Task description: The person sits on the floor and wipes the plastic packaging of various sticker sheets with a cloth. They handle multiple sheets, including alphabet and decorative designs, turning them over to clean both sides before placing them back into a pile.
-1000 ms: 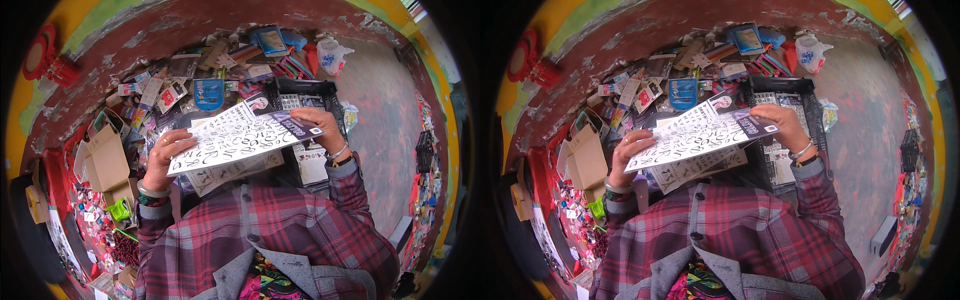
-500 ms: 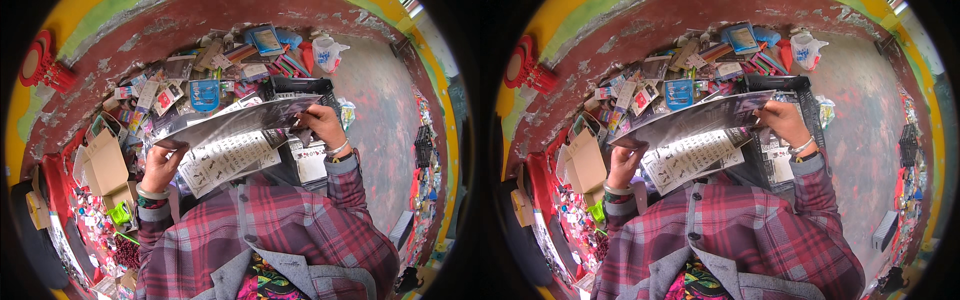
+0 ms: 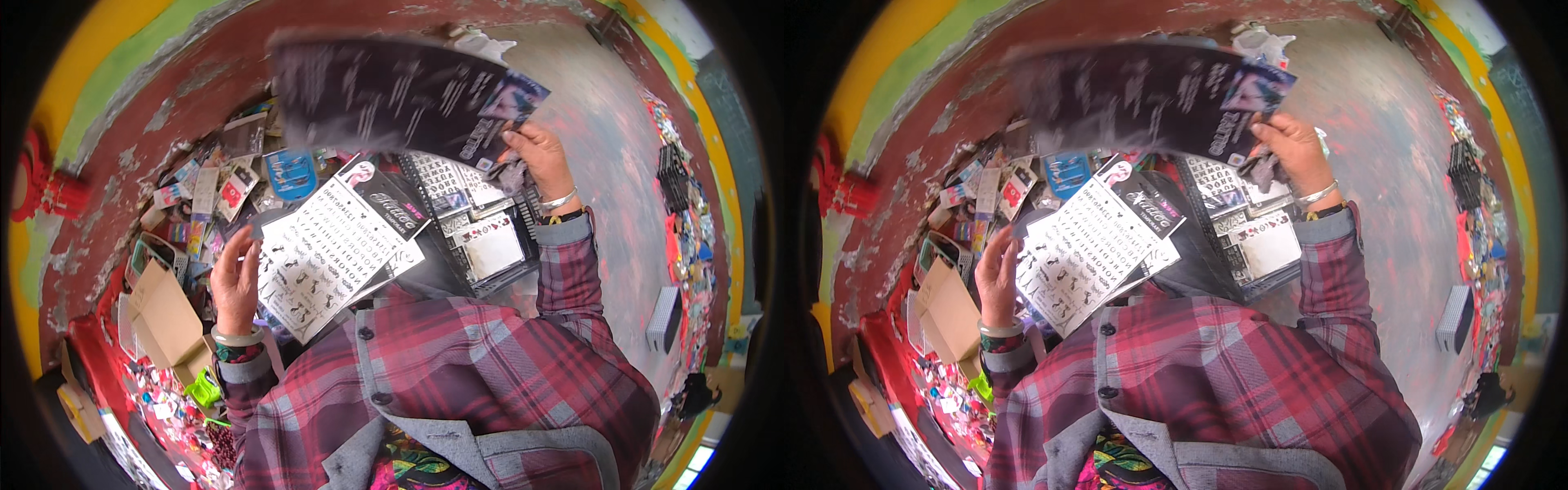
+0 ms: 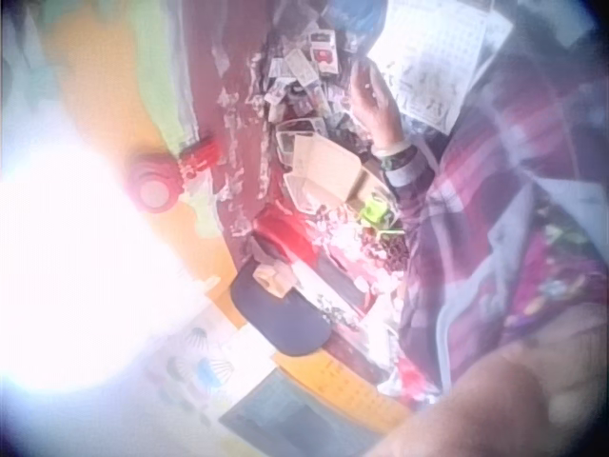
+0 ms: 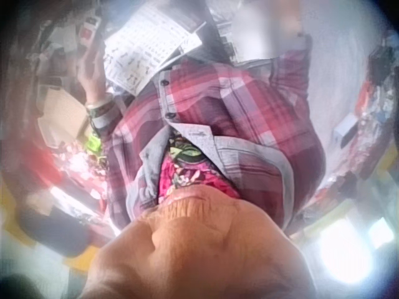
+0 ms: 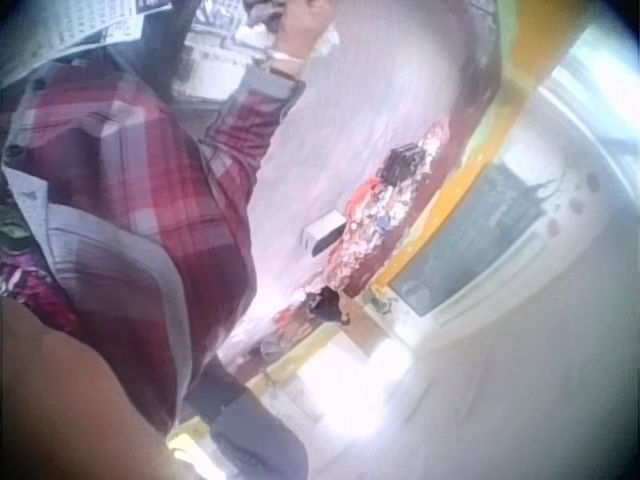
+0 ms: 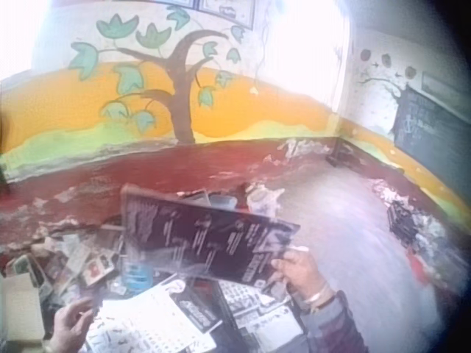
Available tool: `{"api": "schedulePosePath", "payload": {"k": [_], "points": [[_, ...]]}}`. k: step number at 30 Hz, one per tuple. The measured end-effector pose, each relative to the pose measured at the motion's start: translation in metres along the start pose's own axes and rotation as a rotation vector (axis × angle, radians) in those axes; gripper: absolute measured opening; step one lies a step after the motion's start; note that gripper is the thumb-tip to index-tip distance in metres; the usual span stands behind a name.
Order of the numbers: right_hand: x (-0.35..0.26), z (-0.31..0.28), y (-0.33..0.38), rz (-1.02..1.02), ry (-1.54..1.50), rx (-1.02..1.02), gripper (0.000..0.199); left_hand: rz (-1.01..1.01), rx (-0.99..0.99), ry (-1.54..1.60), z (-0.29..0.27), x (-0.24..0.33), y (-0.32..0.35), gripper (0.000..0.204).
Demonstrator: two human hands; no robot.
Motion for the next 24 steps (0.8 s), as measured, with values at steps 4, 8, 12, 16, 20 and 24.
{"api": "schedulePosePath", "payload": {"k": [4,8,12,16,20,24], "points": [[0.023,-0.056,0.009,-0.012,0.044,0.163,0.01,-0.073,-0.13,-0.04,0.017,-0.011,0.013,0.02],[0.104,-0.129,0.028,0.078,0.475,0.365,0.012,-0.073,-0.199,-0.094,0.034,-0.019,0.02,0.016],[0.159,-0.141,0.049,0.159,0.614,0.524,0.018,-0.076,-0.184,-0.106,0.037,-0.027,0.022,0.015],[0.218,-0.15,0.062,0.298,0.641,0.594,0.016,-0.05,-0.141,-0.128,0.037,-0.024,0.025,0.014],[0.334,-0.17,0.081,0.568,0.264,0.695,0.018,-0.064,-0.119,-0.063,0.036,-0.032,0.026,0.015],[0.379,-0.166,0.079,0.732,0.332,0.624,0.019,-0.178,-0.108,0.095,0.036,-0.034,0.024,0.018]]}}
Point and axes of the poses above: each hand's wrist, its own y-axis away from the middle knuckle, its own z-axis out of the palm, x = y × z, the point moved 6 cm from there along -y, towards the middle knuckle, and after that the axes turned 3 degrees about y, right-handed, at the moved point
